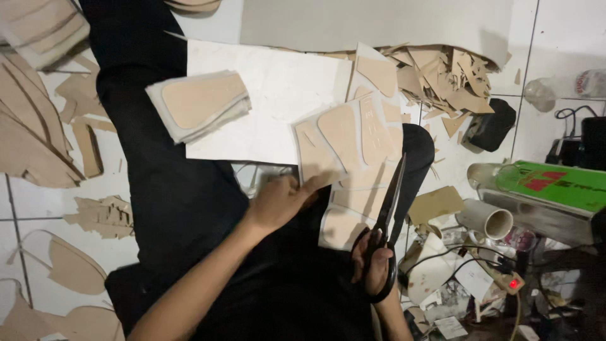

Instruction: The person uses scissors to cut beige, shoe-shaped pieces from a larger sheet of material. They hold the sheet with one hand and cut along the outlines with the other, stacking the cut pieces on the floor.

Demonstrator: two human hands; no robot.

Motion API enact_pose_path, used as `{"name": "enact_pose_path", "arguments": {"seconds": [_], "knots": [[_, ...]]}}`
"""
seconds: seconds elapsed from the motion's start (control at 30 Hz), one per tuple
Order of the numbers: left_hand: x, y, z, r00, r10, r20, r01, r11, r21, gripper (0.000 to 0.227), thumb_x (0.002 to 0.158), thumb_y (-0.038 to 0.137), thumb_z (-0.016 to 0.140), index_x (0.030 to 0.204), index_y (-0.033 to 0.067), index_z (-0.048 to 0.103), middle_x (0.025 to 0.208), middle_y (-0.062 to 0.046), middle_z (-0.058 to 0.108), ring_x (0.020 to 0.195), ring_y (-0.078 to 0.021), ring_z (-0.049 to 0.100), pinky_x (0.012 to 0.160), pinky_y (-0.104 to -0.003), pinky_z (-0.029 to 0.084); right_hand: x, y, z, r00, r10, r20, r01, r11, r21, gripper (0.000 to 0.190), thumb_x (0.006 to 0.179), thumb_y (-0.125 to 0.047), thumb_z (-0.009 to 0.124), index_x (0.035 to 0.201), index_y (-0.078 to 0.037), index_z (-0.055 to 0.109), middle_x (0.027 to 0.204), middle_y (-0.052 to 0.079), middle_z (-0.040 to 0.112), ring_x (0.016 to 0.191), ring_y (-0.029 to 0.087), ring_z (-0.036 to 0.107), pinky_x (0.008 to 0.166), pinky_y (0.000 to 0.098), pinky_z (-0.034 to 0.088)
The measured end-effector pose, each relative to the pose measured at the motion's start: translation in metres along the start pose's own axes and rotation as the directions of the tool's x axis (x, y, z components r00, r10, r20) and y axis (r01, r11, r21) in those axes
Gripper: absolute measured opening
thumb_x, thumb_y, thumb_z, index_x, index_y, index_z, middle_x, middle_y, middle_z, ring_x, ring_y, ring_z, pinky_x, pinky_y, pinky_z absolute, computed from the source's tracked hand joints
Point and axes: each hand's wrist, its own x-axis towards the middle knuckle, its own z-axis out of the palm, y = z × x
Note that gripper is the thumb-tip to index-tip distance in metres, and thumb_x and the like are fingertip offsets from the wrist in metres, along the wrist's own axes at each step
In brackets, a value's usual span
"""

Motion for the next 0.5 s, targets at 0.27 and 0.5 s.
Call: {"name": "enact_pose_path", "arguments": {"seconds": [0.27,0.5], "knots": [[-0.016,0.063,0.020,0.761,0.497,-0.416,-0.610,0.767,-0.200,0.036,0.096,0.008,0.049,0.132,0.0101,0.050,0.128,-0.011,0.062,0.039,-0.0030,0.034,0.033,-0.018,0.033,-0.028,0.027,0.019,0.988,-0.108,-0.110,0.147,0.876,0.459,0.079,0.068,-0.085,0.054,0.077,-0.007,0.044,0.044,0.001,0.035,0.027,0.008,0.025,0.025,0.0214,0.013],[0.024,-0.009,-0.020,0.833,-0.026,-0.553,-0.181,0.931,-0.316,0.025,0.084,0.021,0.060,0.105,0.0073,0.059,0.103,-0.008,0.071,0.094,-0.0190,0.067,0.084,-0.029,0.049,-0.032,-0.041,0.011,0.983,0.059,0.174,-0.034,0.989,-0.142,0.079,0.069,-0.087,0.030,0.075,-0.011,0.050,0.056,-0.001,0.047,0.043,0.010,0.052,0.040,0.0248,0.041]]}}
